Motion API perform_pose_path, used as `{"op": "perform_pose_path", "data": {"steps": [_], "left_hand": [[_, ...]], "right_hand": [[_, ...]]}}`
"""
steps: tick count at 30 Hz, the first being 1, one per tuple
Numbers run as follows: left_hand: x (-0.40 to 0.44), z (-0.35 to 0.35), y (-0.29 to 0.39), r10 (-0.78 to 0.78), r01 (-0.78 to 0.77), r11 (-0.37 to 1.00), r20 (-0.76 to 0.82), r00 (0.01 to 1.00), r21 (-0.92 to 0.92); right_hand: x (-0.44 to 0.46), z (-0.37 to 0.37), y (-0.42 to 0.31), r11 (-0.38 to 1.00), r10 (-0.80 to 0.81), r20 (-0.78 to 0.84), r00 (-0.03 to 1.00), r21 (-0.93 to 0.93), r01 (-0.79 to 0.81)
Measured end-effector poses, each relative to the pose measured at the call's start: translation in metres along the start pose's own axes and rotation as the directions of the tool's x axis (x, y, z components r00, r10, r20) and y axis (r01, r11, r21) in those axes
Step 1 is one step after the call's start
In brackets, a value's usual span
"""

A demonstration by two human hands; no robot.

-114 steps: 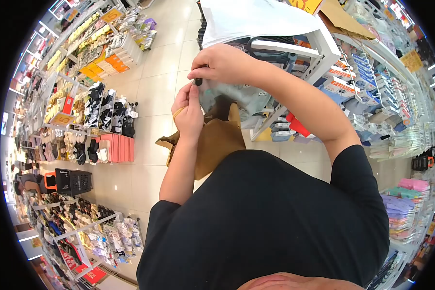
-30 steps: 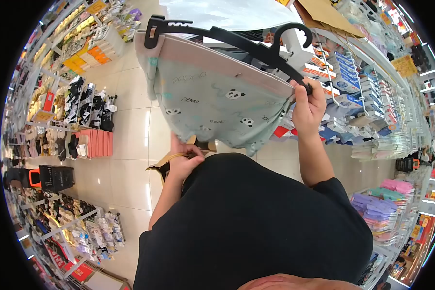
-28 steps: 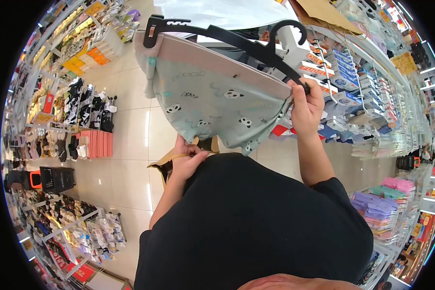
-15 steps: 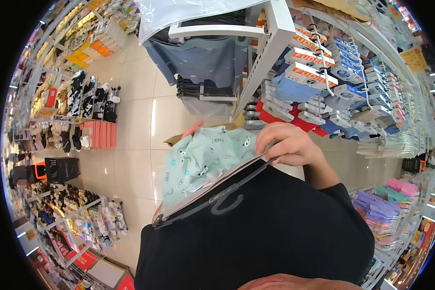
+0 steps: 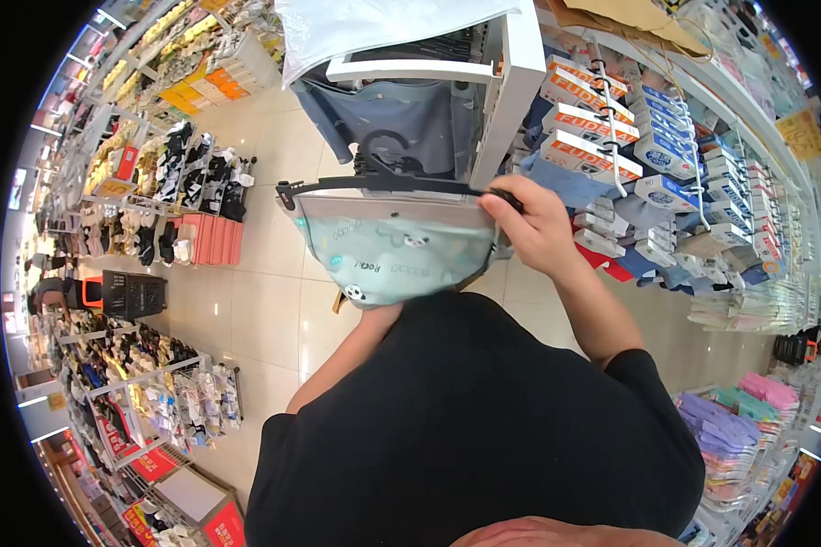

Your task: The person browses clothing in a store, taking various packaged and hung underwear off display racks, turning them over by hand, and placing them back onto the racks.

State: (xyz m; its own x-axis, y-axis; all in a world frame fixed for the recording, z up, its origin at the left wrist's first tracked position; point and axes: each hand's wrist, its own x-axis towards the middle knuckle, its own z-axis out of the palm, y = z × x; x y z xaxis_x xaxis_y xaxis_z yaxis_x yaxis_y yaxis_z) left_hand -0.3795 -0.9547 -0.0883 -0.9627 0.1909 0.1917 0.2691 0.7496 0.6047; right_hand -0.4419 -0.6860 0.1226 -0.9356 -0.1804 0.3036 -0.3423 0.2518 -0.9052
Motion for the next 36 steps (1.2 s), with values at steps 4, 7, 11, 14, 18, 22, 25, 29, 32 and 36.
{"op": "perform_pose_path", "data": {"steps": [4, 7, 11, 14, 18, 22, 25, 29, 32, 36], "left_hand": [[0.012, -0.018, 0.019, -0.217, 0.245, 0.887, 0.114, 0.970, -0.391], [0.027, -0.038, 0.048, -0.400, 0.433, 0.353, 0.285, 0.871, -0.829], [0.024, -0.045, 0.052, -0.465, 0.335, 0.291, 0.173, 0.868, -0.896], [0.022, -0.053, 0.051, -0.489, 0.290, 0.302, 0.113, 0.865, -0.908], [0.026, -0.063, 0.040, -0.432, 0.267, 0.309, 0.116, 0.894, -0.913], [0.033, -0.069, 0.023, -0.409, 0.293, 0.301, 0.155, 0.899, -0.907], [0.044, -0.077, 0.009, -0.377, 0.321, 0.296, 0.199, 0.905, -0.900], [0.058, -0.089, -0.015, -0.333, 0.361, 0.264, 0.267, 0.904, -0.894], [0.067, -0.100, -0.036, -0.320, 0.374, 0.248, 0.289, 0.902, -0.893], [0.076, -0.110, -0.070, -0.345, 0.384, 0.196, 0.303, 0.888, -0.902]], "right_hand": [[0.040, 0.023, 0.005, 0.999, -0.042, -0.036, 0.998, 0.002, 0.042], [0.068, 0.034, 0.008, 0.997, 0.016, -0.032, 0.999, 0.080, -0.013], [0.089, 0.050, 0.016, 0.978, 0.057, -0.046, 0.997, 0.202, -0.047], [0.097, 0.063, 0.025, 0.963, 0.071, -0.082, 0.994, 0.267, -0.046], [0.105, 0.072, 0.036, 0.963, 0.077, -0.157, 0.985, 0.268, -0.032], [0.112, 0.079, 0.054, 0.969, 0.125, -0.228, 0.966, 0.235, -0.070], [0.114, 0.082, 0.058, 0.995, 0.085, -0.319, 0.944, 0.077, -0.063], [0.093, 0.098, 0.072, 0.975, -0.158, -0.461, 0.873, -0.214, 0.064], [0.045, 0.135, 0.079, 0.966, -0.144, -0.452, 0.880, -0.257, 0.026], [-0.006, 0.175, 0.146, 0.861, 0.150, -0.156, 0.976, -0.464, -0.207]]}}
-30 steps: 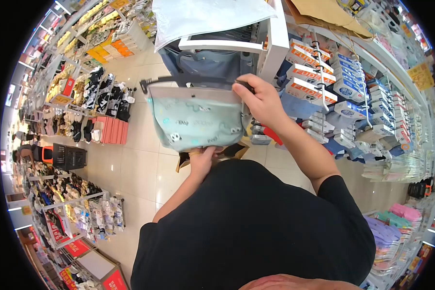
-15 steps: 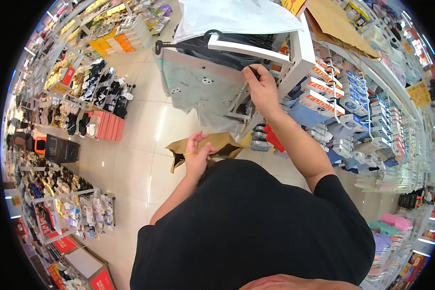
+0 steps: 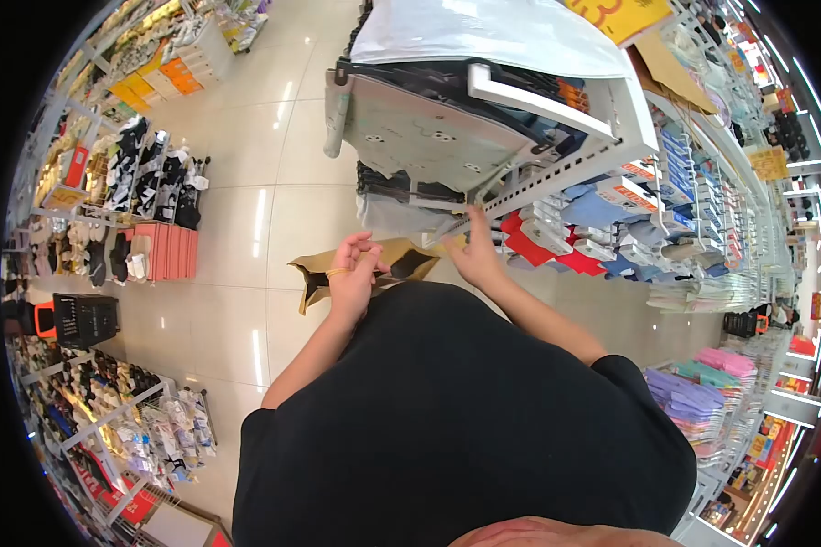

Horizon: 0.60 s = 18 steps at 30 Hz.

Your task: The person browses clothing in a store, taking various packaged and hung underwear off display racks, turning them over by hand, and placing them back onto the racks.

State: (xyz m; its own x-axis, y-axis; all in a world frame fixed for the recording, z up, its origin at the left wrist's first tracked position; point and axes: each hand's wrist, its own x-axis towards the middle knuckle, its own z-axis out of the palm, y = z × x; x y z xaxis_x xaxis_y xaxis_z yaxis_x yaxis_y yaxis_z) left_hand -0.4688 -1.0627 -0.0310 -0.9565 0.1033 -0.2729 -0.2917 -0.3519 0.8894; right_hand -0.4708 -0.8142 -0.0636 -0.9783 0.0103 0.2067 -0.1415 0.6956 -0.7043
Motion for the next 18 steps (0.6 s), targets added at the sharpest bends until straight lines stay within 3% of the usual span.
{"op": "perform_pose_path", "data": {"steps": [3, 7, 11, 14, 18], "left_hand": [[0.010, -0.018, 0.008, -0.037, 0.037, 0.999, -0.023, 0.999, 0.001], [0.021, -0.040, 0.015, -0.041, 0.041, 0.999, -0.023, 0.999, 0.011], [0.024, -0.060, 0.026, -0.031, 0.033, 0.999, -0.057, 0.998, 0.039], [0.025, -0.080, 0.025, -0.013, 0.012, 1.000, -0.075, 0.997, -0.020], [0.023, -0.102, 0.030, 0.005, -0.010, 0.999, -0.129, 0.992, -0.037]], "right_hand": [[0.010, 0.039, 0.025, 0.995, 0.075, 0.108, 0.991, -0.073, -0.068], [0.048, 0.056, 0.016, 0.979, 0.052, 0.262, 0.964, -0.203, 0.002], [0.057, 0.095, 0.026, 0.941, 0.335, 0.464, 0.820, -0.219, -0.260], [0.045, 0.133, 0.072, 0.797, 0.476, 0.358, 0.803, -0.562, -0.222], [0.046, 0.132, 0.083, 0.662, 0.564, 0.161, 0.810, -0.675, -0.326]]}}
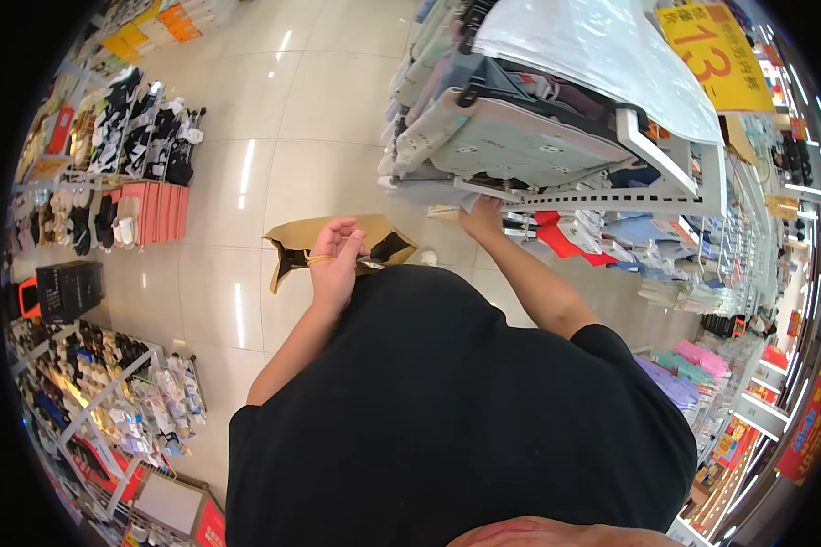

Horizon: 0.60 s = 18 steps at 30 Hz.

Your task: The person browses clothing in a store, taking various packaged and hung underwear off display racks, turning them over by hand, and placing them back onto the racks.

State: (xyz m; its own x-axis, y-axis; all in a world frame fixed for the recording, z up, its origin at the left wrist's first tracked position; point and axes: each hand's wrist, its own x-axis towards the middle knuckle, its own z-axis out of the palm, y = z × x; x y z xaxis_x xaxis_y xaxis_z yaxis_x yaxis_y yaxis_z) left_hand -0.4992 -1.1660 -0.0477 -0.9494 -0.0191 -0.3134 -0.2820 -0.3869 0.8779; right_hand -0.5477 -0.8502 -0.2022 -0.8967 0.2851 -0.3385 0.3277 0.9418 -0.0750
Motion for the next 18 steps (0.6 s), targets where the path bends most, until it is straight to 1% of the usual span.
{"op": "perform_pose_path", "data": {"steps": [2, 5, 8, 11, 14, 17, 18], "left_hand": [[-0.001, -0.008, 0.003, -0.004, 0.004, 1.000, -0.031, 1.000, -0.012], [0.000, -0.015, 0.008, 0.003, -0.004, 1.000, -0.041, 0.999, -0.020], [0.003, -0.020, 0.013, 0.020, -0.022, 0.999, -0.032, 0.999, -0.040], [0.006, -0.020, 0.017, 0.025, -0.026, 0.999, -0.050, 0.998, -0.019], [0.015, -0.032, 0.017, 0.065, -0.065, 0.998, -0.074, 0.995, -0.006], [0.024, -0.053, 0.019, 0.120, -0.114, 0.992, -0.127, 0.985, 0.051], [0.025, -0.058, 0.020, 0.122, -0.113, 0.991, -0.157, 0.980, 0.067]], "right_hand": [[0.007, 0.016, 0.012, 0.996, 0.031, -0.140, 0.990, -0.080, -0.042], [0.005, 0.007, 0.020, 0.997, -0.079, -0.240, 0.968, -0.034, 0.073], [0.008, 0.013, 0.028, 0.987, -0.159, -0.299, 0.941, -0.057, 0.149], [0.020, 0.022, 0.035, 0.983, -0.182, -0.204, 0.962, -0.009, 0.184], [0.015, 0.023, 0.031, 0.950, -0.155, -0.012, 0.988, 0.272, 0.153], [-0.002, 0.030, 0.022, 0.899, -0.224, -0.086, 0.971, 0.367, 0.240], [-0.009, 0.029, 0.018, 0.885, -0.241, -0.077, 0.967, 0.392, 0.252]]}}
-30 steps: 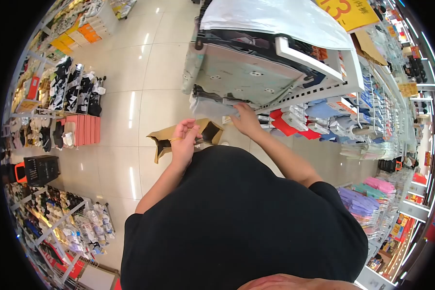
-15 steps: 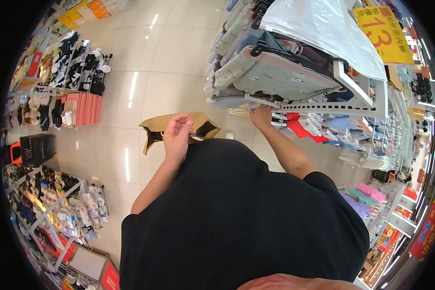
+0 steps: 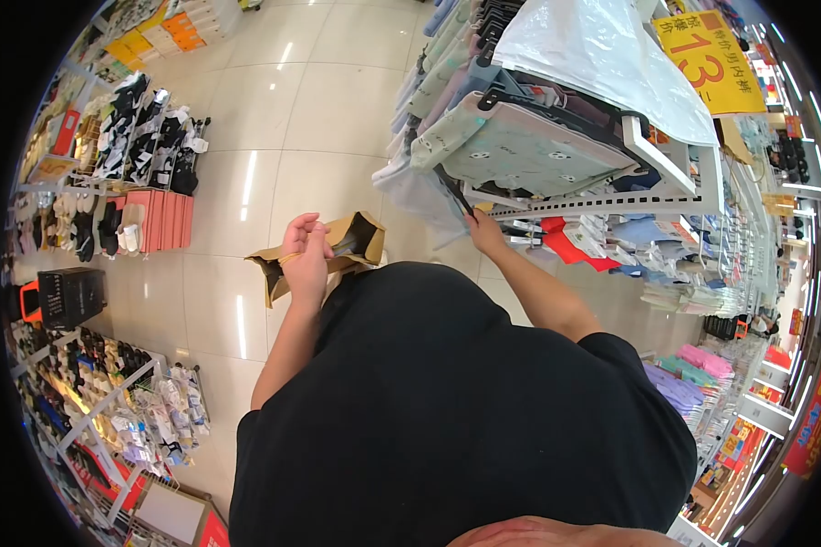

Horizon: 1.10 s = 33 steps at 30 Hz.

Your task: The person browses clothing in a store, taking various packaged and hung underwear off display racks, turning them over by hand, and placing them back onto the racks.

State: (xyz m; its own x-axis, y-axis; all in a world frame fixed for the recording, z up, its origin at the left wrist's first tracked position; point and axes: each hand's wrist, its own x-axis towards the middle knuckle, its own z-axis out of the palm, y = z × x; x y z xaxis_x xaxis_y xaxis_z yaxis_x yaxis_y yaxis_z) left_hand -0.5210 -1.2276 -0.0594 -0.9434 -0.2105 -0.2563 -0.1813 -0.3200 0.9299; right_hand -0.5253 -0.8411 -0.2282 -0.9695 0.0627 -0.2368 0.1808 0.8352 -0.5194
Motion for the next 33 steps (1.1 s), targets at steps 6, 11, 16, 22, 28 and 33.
{"op": "perform_pose_path", "data": {"steps": [6, 11, 16, 22, 28, 33], "left_hand": [[0.011, -0.021, -0.020, 0.083, -0.083, 0.994, 0.003, 0.997, 0.076], [0.018, -0.020, -0.008, 0.140, -0.153, 0.962, 0.069, 0.988, 0.225], [0.018, -0.009, 0.025, 0.073, -0.124, 0.980, 0.300, 0.951, 0.156], [0.020, -0.019, 0.043, -0.214, 0.137, 0.975, 0.581, 0.785, 0.173], [0.010, -0.001, 0.060, -0.193, 0.115, 0.979, 0.590, 0.784, 0.167], [0.023, -0.009, 0.045, -0.204, 0.117, 0.977, 0.623, 0.755, 0.178]], "right_hand": [[-0.006, -0.033, -0.069, 0.997, -0.061, 0.184, 0.981, 0.055, 0.052], [-0.012, -0.089, -0.127, 0.926, -0.233, 0.340, 0.911, 0.363, 0.101], [-0.031, -0.168, -0.177, 0.907, -0.306, 0.446, 0.841, 0.405, 0.115], [-0.042, -0.189, -0.187, 0.672, -0.071, 0.360, 0.930, 0.707, -0.222], [-0.074, -0.189, -0.160, 0.265, -0.099, 0.484, 0.870, 0.855, -0.445], [-0.104, -0.203, -0.161, -0.072, -0.284, 0.421, 0.862, 0.887, -0.456]]}}
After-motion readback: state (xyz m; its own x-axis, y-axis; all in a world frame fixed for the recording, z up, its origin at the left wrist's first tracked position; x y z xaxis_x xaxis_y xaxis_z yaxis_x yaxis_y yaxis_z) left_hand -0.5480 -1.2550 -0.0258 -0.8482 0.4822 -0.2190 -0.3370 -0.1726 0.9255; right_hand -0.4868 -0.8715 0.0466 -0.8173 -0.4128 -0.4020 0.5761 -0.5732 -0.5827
